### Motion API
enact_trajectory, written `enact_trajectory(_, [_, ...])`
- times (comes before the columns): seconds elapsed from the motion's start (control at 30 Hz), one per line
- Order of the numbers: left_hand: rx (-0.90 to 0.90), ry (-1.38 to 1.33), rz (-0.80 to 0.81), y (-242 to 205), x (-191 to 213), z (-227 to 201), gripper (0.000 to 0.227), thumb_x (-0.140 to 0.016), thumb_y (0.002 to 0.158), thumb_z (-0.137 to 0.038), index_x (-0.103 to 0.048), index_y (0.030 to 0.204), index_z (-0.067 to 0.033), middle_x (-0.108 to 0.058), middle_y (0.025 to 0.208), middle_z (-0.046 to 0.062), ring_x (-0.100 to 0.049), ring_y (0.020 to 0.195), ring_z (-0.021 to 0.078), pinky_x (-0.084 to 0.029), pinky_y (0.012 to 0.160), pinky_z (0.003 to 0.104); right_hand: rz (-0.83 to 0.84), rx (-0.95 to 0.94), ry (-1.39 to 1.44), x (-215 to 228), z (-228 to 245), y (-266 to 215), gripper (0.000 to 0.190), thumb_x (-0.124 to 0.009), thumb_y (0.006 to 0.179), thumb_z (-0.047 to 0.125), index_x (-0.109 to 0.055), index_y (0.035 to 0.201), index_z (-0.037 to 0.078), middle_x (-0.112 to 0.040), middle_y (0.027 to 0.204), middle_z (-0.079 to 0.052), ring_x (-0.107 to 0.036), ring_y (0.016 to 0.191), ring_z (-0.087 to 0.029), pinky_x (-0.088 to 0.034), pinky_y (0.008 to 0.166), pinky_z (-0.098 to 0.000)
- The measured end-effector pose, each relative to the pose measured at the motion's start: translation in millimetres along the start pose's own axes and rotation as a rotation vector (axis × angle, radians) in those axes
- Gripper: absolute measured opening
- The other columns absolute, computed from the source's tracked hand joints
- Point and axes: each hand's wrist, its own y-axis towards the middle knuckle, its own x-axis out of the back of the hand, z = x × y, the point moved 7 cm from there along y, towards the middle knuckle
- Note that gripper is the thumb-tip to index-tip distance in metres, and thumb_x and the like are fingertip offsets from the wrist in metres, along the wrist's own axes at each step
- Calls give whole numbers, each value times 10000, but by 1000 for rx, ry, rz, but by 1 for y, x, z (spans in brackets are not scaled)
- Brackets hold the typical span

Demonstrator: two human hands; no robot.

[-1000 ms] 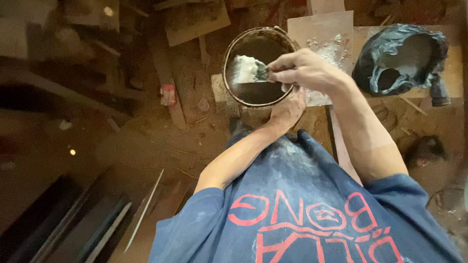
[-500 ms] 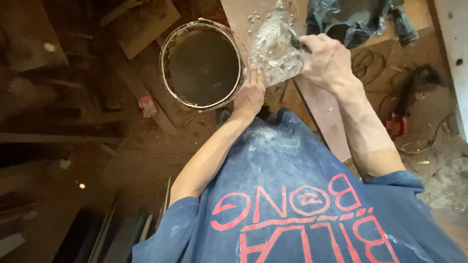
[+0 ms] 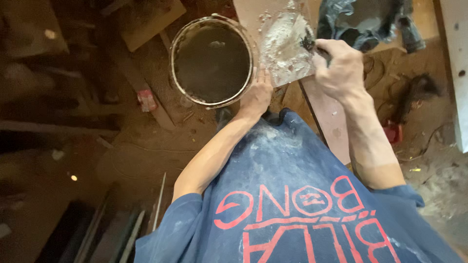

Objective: The person uses a putty knife to repeatedly scrape and mix a white paste-like substance on a flat board, occasionally dipping the tool into a bucket of dark liquid. The person continues to blend the mixture on the board for the duration of the clip.

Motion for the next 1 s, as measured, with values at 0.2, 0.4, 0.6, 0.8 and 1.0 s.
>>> enact_trajectory(0.2, [91,-76,-234,-5,25,5,462,-453,949,-70,-524,1359,131,-498,1493,311,-605,1311,370,-555,1056,395,91,114,275,21,86,25,280,-700,998,101,-721,1267,25,-744,1179,-200,-744,1049,-290,-589,904,-392])
enact_trajectory(0.4, [204,-1007,-278,-25,-11,18,371,-554,1024,-201,-642,1279,53,-730,1165,258,-666,1114,331,-535,855,422,434,244,-311,-75,181,63,325,-635,819,137,-733,1119,58,-727,987,-173,-722,846,-358,-583,695,-485])
enact_trajectory(0.6, [257,-778,106,-19,-20,16,385,-447,1071,-241,-588,1329,8,-718,1191,213,-697,1074,306,-544,866,385,472,221,37,-92,172,74,261,-669,893,188,-791,1091,70,-764,932,-180,-719,815,-332,-577,762,-436])
enact_trajectory(0.8, [-22,-111,-322,-7,30,2,442,-425,972,-16,-494,1387,119,-522,1407,340,-666,1244,365,-601,1000,375,495,-343,822,-44,80,42,302,-738,907,153,-778,1181,32,-720,872,-93,-590,653,-121,-452,544,-256])
enact_trajectory(1.0, [253,-622,323,-11,-19,8,531,-255,1039,27,-365,1558,17,-259,1726,223,-725,1021,287,-585,670,406,204,-374,503,-13,-17,-2,325,-617,928,61,-648,1249,26,-714,1120,-142,-694,923,-173,-601,734,-273])
